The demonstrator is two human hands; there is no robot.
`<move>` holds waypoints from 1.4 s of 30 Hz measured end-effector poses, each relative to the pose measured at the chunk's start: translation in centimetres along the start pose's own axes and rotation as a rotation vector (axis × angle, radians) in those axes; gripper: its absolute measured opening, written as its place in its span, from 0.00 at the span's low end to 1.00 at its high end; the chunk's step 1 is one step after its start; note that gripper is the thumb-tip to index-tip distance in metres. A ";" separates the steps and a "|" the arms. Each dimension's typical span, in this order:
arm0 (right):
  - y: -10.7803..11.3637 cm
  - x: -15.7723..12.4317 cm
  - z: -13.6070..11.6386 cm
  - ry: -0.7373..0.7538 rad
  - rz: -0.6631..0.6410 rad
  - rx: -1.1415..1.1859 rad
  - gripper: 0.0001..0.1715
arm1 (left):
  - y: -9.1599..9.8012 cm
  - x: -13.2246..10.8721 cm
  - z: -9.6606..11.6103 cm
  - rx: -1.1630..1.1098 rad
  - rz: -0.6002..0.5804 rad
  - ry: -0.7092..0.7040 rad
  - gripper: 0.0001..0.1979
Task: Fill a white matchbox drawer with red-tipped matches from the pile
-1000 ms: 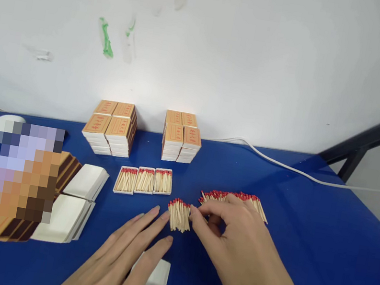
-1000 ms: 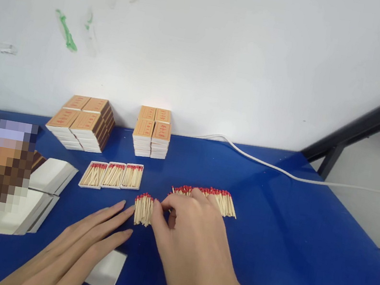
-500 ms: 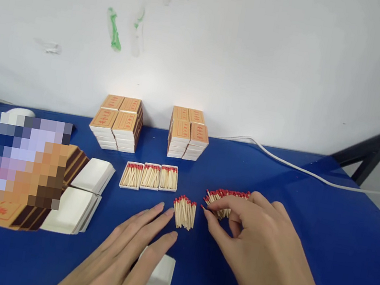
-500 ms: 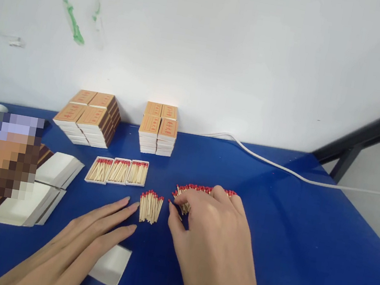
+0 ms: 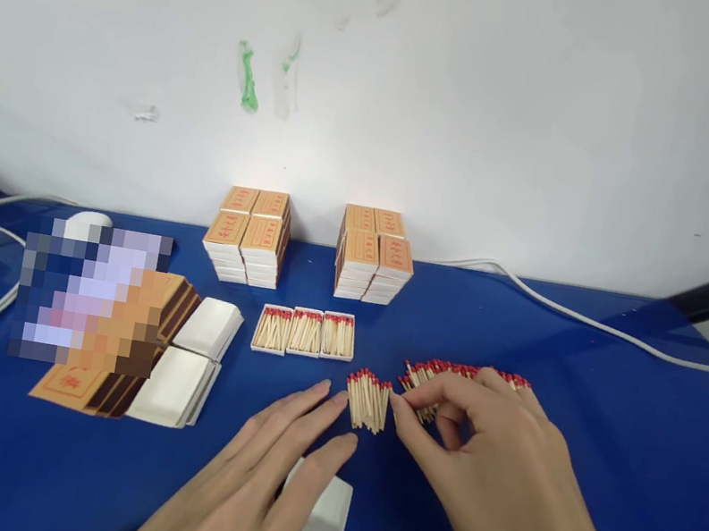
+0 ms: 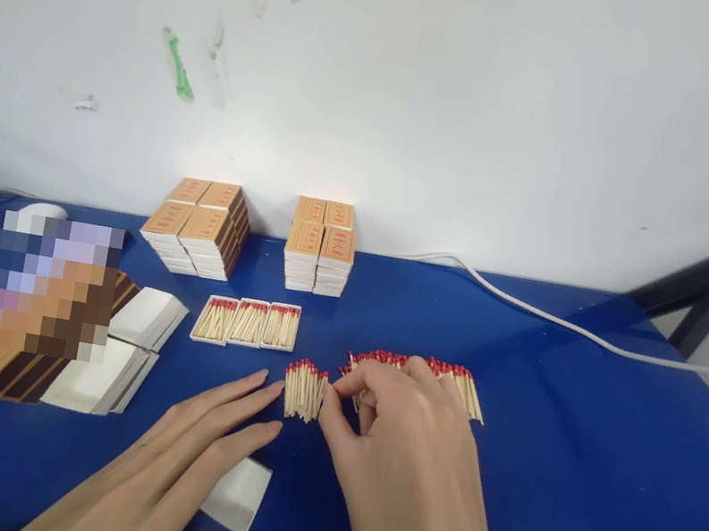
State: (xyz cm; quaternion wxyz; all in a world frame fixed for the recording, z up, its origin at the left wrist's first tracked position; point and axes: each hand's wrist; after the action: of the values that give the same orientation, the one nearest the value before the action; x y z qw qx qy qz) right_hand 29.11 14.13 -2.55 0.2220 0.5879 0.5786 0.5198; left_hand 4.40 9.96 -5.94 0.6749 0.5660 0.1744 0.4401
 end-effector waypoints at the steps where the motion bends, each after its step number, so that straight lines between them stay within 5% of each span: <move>1: -0.1 0.1 -0.1 -0.025 -0.006 0.020 0.14 | 0.1 0.0 0.0 -0.009 -0.004 0.000 0.32; 16: 0.6 0.4 0.0 -0.097 -0.050 0.042 0.15 | -0.1 -0.1 0.2 0.045 0.010 -0.012 0.31; 27: 1.1 -0.4 0.1 0.169 0.060 -0.254 0.15 | 0.6 0.5 0.1 0.079 0.003 -0.030 0.30; 42: 0.8 -0.4 -0.3 0.247 0.049 -0.286 0.15 | 0.2 0.2 0.1 0.118 0.031 -0.023 0.30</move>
State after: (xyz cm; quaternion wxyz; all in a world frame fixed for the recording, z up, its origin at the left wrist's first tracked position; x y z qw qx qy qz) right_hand 29.26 13.47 -1.92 0.2178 0.4960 0.5070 0.6704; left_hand 4.55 10.07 -5.69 0.6355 0.6125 0.1835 0.4328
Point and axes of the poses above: each hand's wrist, its own x-axis towards the middle knuckle, its own y-axis out of the back of the hand, z = x × y, and after that the axes turned 10 degrees about y, right-handed
